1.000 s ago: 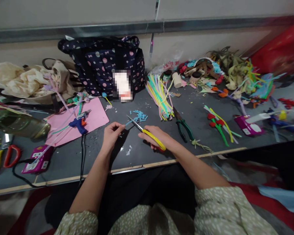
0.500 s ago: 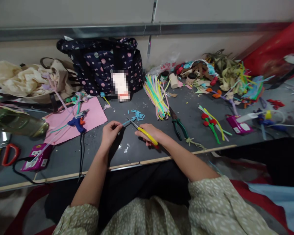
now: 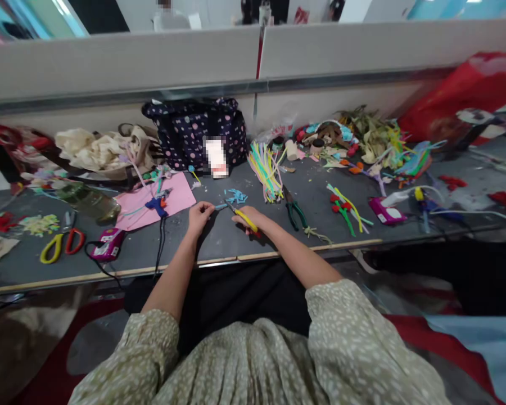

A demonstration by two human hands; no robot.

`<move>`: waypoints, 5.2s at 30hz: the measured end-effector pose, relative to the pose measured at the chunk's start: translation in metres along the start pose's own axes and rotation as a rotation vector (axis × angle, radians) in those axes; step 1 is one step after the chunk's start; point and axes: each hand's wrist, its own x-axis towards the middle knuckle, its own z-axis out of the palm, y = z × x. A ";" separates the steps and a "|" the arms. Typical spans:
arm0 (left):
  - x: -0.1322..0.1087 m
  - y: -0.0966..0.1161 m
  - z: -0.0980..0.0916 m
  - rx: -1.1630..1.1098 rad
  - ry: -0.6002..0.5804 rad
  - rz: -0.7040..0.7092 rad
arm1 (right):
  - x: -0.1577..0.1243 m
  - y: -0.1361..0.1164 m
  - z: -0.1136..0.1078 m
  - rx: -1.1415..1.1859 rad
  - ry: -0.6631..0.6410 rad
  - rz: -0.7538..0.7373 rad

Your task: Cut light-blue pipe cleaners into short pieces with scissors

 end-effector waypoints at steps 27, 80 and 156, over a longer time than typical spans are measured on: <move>-0.013 0.010 -0.005 -0.079 0.169 -0.121 | -0.046 0.051 -0.002 0.637 -0.130 0.061; -0.015 0.005 -0.006 -0.037 0.041 -0.031 | -0.010 0.010 0.029 0.404 -0.169 0.062; -0.009 -0.006 -0.006 0.034 0.085 -0.020 | -0.005 0.007 0.016 0.422 -0.088 0.193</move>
